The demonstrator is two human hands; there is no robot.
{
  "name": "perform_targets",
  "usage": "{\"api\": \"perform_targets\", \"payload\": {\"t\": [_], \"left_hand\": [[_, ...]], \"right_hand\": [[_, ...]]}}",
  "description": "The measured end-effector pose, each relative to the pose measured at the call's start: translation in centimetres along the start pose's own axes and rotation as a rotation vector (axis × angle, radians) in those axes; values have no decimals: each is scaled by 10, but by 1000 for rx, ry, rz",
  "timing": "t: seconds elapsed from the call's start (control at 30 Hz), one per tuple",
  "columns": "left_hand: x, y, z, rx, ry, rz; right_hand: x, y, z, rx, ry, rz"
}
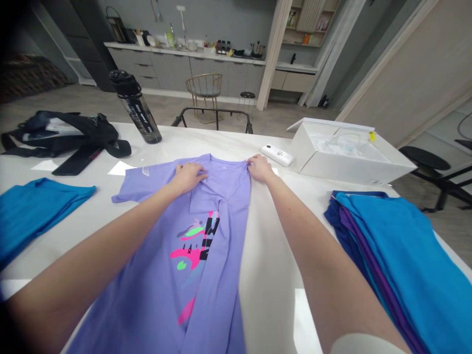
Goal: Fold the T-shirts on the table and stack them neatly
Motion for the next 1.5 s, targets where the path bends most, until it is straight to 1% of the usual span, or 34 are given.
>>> {"api": "perform_targets", "payload": {"t": [0.1, 0.17, 0.23, 0.3, 0.33, 0.37, 0.43, 0.5, 0.57, 0.67, 0.73, 0.8, 0.9, 1.0, 1.07, 1.13, 1.17, 1.23, 1.3, 1.33, 1.37, 1.43, 1.47, 1.5], "left_hand": [[3, 3, -11, -10, -174, -19], [6, 5, -21, -70, -326, -41], [11, 9, -27, -157, -437, -74], [18, 15, -27, -221, -470, -127], [22, 18, -25, -232, -462, -154], [26, 21, -21, -225, -446, -180], [35, 28, -12, -167, -414, -242], [42, 30, -4, -111, -416, -310], [47, 27, -2, -93, -437, -331], [47, 16, -3, -60, -410, -227], [45, 8, -5, -46, -376, -167], [41, 5, -4, -104, -396, -183], [36, 9, 3, -227, -497, -290], [32, 18, 12, -247, -552, -383], [31, 20, 14, -256, -586, -450], [31, 17, 12, -264, -661, -528], [31, 14, 10, -246, -707, -552], [29, 4, 5, -161, -769, -549], [24, -8, 0, -83, -739, -469], [22, -13, -3, -72, -691, -406], [19, -17, -6, -81, -633, -330], [14, -21, -10, -140, -526, -160], [13, -20, -12, -176, -493, -96], [12, -18, -13, -214, -476, -65]], "right_hand": [[-2, 16, -9, 4, 24, -30], [2, 28, -17, -22, 15, -55], [10, 41, -22, -33, -11, -63], [17, 54, -22, -10, -59, -31], [21, 60, -20, 5, -92, -8], [24, 65, -16, 23, -126, 15], [27, 72, -5, 52, -178, 52], [28, 73, 6, 49, -181, 79], [28, 67, 15, 6, -161, 88], [26, 51, 23, -74, -153, 32], [25, 43, 24, -87, -165, -9], [23, 41, 23, -69, -189, -21], [21, 47, 20, -87, -220, -23], [21, 54, 18, -149, -200, -9], [22, 55, 17, -180, -154, 34], [27, 50, 15, -223, -99, 82], [31, 45, 13, -246, -79, 93], [43, 32, 9, -261, -64, 68], [59, 13, 6, -234, -71, -17], [68, 1, 5, -212, -75, -68], [77, -12, 6, -193, -75, -119], [94, -40, 11, -146, -71, -193], [100, -53, 15, -113, -69, -210], [104, -66, 20, -89, -68, -205]]}}
Point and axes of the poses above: each hand's wrist, its own y-axis towards the middle knuckle, its own z-axis out of the palm, x = y × z, the point moved 1 cm from there along y, towards the middle knuckle, and after that the axes turned 11 degrees about y, right-handed, at the moved point
